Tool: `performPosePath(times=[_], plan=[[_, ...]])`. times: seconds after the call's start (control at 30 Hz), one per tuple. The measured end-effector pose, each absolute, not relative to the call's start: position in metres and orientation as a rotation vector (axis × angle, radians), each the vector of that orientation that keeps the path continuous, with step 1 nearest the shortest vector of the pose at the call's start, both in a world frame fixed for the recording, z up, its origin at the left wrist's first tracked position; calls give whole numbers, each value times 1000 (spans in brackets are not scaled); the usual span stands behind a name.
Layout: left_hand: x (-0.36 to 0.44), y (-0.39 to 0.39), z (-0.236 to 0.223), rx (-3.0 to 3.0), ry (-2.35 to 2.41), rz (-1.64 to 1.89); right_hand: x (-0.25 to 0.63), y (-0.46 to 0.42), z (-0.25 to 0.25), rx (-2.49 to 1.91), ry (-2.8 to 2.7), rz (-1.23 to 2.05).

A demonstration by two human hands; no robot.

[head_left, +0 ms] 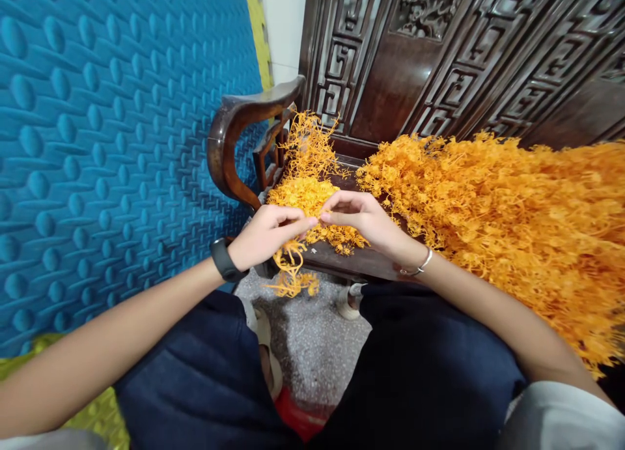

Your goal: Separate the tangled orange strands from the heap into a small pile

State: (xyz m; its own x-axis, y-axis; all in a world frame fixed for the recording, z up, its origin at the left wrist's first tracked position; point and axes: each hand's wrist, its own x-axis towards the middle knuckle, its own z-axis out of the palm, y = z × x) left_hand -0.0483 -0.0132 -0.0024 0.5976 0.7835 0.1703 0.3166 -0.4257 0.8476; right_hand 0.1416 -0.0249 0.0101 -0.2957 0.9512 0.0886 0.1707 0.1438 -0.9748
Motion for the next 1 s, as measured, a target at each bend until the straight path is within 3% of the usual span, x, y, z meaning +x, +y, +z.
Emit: performPosePath(times=[0.73, 1.0], plan=[[-18, -13, 5, 1899, 893, 1055, 138, -16, 20, -1152, -1314, 923], [-43, -49, 10, 2019, 861, 862, 216, 15, -9, -1322, -1021, 715]])
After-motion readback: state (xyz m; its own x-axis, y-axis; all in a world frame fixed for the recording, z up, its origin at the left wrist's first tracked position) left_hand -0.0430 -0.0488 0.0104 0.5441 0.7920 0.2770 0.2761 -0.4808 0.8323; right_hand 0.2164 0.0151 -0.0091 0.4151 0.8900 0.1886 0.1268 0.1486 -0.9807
